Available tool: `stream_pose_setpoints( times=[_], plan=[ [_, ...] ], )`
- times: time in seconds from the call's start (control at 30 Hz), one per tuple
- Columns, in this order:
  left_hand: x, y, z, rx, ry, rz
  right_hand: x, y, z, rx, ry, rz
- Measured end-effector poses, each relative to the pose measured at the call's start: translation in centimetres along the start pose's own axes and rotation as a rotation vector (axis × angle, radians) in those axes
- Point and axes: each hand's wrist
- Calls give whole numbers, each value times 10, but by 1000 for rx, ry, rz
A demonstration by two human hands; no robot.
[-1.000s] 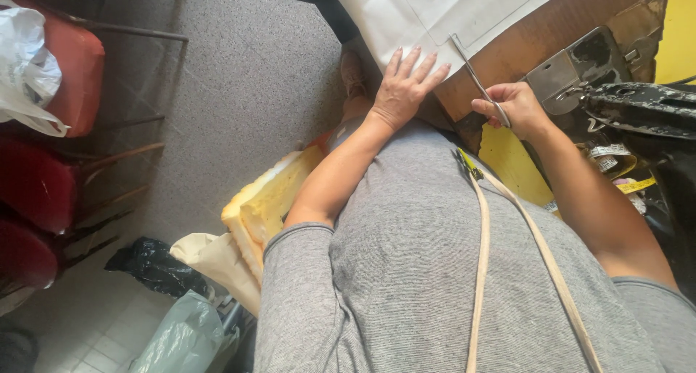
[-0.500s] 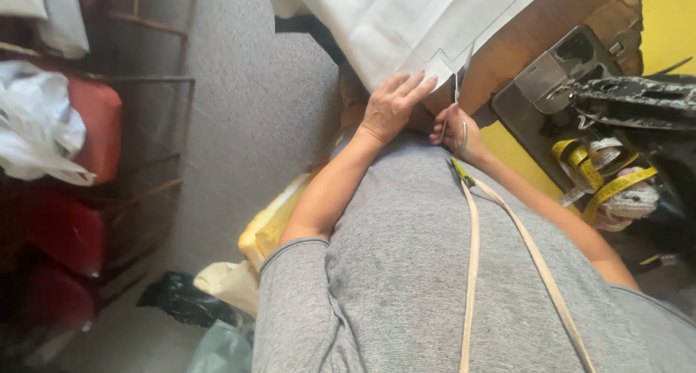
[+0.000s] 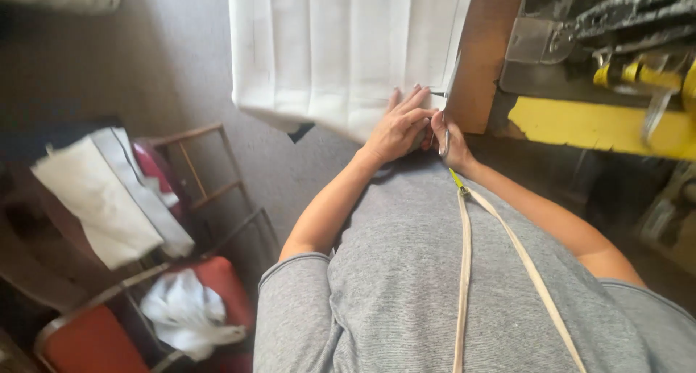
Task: Cut white fabric with scissors and yellow foam with a utility knife at a workshop table.
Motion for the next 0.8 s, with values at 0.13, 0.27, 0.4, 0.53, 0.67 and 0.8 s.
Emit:
stream_pose_setpoints(
  times=[0.13, 0.27, 0.4, 0.53, 0.67, 0.8],
  plan=[
    [0, -22, -9, -97, -74, 139, -1, 0, 36, -54, 208, -83],
    [-1, -35, -8, -95, -87, 213, -2, -22, 61, 81, 369, -101],
    [-2, -40, -5, -122, -72, 247, 0, -28, 72, 66, 414, -144],
    [-2, -40, -4, -90, -39, 259, 0, -15, 64, 38, 443, -119],
    [-1, -42, -2, -70, -1, 285, 4, -12, 53, 14, 456, -69],
    [0, -35, -7, -61, 12, 286, 4, -25, 57, 9, 471, -56]
  ],
)
Point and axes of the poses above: each hand's wrist, its own x-axis towards the middle knuckle, its own z-axis out of the palm, y = z × x, and after that the axes turned 12 degrees about -y, right-handed
